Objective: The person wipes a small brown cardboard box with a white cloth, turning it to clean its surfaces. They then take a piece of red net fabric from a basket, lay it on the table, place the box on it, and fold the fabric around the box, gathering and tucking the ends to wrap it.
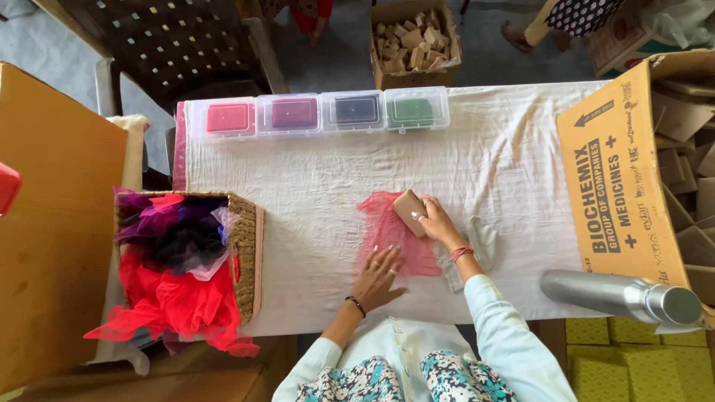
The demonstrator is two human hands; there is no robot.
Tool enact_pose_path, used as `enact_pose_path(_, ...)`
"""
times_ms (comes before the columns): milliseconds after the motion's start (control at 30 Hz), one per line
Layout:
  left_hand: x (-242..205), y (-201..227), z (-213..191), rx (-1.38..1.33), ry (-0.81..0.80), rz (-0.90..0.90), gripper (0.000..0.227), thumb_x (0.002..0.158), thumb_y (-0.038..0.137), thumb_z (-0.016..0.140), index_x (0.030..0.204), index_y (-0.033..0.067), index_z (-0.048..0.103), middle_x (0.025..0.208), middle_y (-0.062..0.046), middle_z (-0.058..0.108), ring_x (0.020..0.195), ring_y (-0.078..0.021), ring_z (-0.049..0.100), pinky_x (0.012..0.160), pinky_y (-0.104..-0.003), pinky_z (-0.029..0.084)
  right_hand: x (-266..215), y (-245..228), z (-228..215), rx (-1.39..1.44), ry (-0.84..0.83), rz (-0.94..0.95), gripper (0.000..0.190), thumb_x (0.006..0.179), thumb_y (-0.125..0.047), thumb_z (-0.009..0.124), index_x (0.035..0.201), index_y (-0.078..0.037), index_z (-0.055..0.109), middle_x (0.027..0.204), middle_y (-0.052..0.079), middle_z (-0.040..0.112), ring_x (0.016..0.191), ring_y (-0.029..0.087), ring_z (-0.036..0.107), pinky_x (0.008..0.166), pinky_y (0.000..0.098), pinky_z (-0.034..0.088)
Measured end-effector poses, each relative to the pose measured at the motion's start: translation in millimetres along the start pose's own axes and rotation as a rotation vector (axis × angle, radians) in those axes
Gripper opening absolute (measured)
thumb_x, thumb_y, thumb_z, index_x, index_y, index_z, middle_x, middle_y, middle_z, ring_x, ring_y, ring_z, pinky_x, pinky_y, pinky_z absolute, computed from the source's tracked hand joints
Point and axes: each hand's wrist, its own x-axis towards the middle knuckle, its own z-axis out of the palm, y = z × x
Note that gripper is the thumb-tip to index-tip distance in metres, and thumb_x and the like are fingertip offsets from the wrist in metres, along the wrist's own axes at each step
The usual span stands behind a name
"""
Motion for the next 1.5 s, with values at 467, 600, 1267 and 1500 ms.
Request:
enact_pose_path(467,-6.1,12.0,-9.8,0.034,-0.153,-0.017,0.089,0.084,0.059,0.071,0.16,0.0281,0.036,0.168,-0.02,0.019,0.156,-0.0386,0.015,0.123,-0.061,0.011,-19.7,-79.2,-76.6,0.191,0.064,0.136,0.038,0.092,-0.019,0.069,0.123,0.002,0.063,0.109,0.015,0.071,0.098,0.024,0.069,0.087,0.0354,0.054)
enact_pose_path(600,-6.8,10.8,-8.2,0.029,-0.142,-0.012,0.09,0.084,0.058,0.071,0.16,0.0282,0.036,0.169,-0.019,0.02,0.156,-0.038,0.016,0.124,-0.062,0.011,1.3,-75.2,-100.2,0.34,0.241,0.226,0.034,0.096,-0.018,0.067,0.122,0.003,0.064,0.109,0.013,0.072,0.097,0.02,0.067,0.088,0.0333,0.053)
enact_pose_path(1267,-28.4,1.9,-33.2,0.094,0.071,-0.037,0.03,0.09,0.023,0.069,0.116,0.0083,0.068,0.124,-0.01,0.06,0.117,-0.0269,0.055,0.107,-0.046,0.041,-49.3,-75.4,4.3,0.259,-0.411,0.068,0.045,0.081,-0.003,0.076,0.124,-0.004,0.065,0.113,0.009,0.075,0.107,0.021,0.071,0.094,0.0363,0.055)
enact_pose_path(1500,-20.2,-7.6,-38.0,0.103,0.153,-0.039,0.042,0.086,0.025,0.071,0.124,0.0073,0.07,0.126,-0.012,0.06,0.116,-0.0273,0.055,0.104,-0.048,0.04,-61.4,-88.0,10.9,-0.231,-0.126,-0.063,0.043,0.078,-0.015,0.083,0.12,-0.013,0.074,0.113,0.011,0.065,0.112,0.031,0.057,0.103,0.0438,0.043)
